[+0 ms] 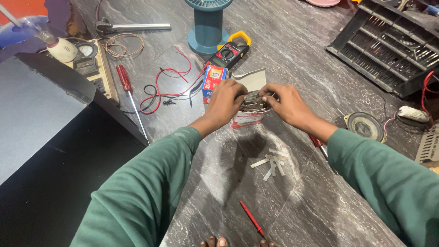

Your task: The person sits on the floor and works on electrical components, including a motor stator and a fan housing. They use a screwdriver to pry parts, a hammer to tap the stator, and a multimeter to test connections. The person also handles a cardboard box and various wires.

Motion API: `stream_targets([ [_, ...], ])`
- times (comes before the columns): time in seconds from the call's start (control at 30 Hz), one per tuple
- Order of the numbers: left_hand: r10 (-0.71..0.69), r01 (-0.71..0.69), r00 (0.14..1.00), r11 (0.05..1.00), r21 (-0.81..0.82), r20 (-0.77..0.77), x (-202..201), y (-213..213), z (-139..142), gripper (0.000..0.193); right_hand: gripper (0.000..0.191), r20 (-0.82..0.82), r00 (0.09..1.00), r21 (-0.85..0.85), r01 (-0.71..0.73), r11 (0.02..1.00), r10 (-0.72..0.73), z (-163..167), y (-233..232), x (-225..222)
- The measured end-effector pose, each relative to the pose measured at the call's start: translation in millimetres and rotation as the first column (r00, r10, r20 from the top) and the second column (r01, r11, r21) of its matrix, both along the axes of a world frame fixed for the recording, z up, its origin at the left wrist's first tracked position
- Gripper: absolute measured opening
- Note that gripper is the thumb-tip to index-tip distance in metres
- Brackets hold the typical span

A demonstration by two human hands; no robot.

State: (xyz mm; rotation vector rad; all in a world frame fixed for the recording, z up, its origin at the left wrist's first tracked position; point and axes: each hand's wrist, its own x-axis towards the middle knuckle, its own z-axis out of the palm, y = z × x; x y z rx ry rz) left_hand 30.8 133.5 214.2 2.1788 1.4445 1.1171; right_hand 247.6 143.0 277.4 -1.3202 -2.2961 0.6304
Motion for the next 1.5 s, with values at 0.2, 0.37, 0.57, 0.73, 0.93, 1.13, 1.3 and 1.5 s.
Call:
stream_targets([
  [0.2, -0.027, 0.027, 0.999, 1.000, 0.000, -0.046, -1.2, 6.3, -0.5, 0.018, 0.026, 0.046, 0.997, 0.131, -0.073, 0.989, 0.068, 1.6, 7.3, -11.9],
  [0.37, -0.024, 0.025, 0.997, 1.000, 0.006, -0.073, -12.0, 9.1, -3.7, 0.020, 0.026, 0.058, 0.998, 0.093, -0.006, 0.996, 0.000, 0.5, 11.5, -30.9],
  [0.57, -0.015, 0.010, 0.992, 0.999, -0.039, -0.125, -22.9, 6.9, 1.0, 0.018, 0.020, 0.055, 0.998, 0.007, -0.019, 1.000, 0.018, -0.2, 14.7, -36.2],
  [0.73, -0.022, 0.047, 0.956, 0.996, 0.079, -0.292, -27.5, -3.8, -2.4, 0.027, 0.022, 0.168, 0.984, -0.096, 0.083, 0.992, -0.066, -10.1, 7.9, -27.4],
  [0.93, -0.106, 0.517, 0.715, 0.747, 0.419, -0.691, -13.5, -56.4, -41.6, 0.048, 0.060, 0.643, 0.728, -0.264, -0.082, 0.961, 0.239, -53.9, -50.8, 2.7],
  [1.13, -0.542, 0.302, 0.627, 0.831, -0.467, -0.560, 18.6, -117.7, -92.7, 0.061, 0.106, 0.638, 0.732, -0.380, 0.029, 0.924, 0.240, -100.8, -102.2, 39.3],
  [1.3, -0.467, 0.272, 0.802, 0.840, -0.469, -0.373, 45.7, -120.3, -130.9, 0.053, 0.093, 0.538, 0.785, -0.246, -0.202, 0.948, 0.307, -130.7, -105.4, 39.9],
  [1.5, -0.035, -0.081, 0.988, 0.704, -0.705, -0.149, 94.3, -107.0, -165.3, 0.057, 0.051, 0.448, 0.786, -0.287, -0.324, 0.901, 0.425, -135.4, -99.6, 37.7],
])
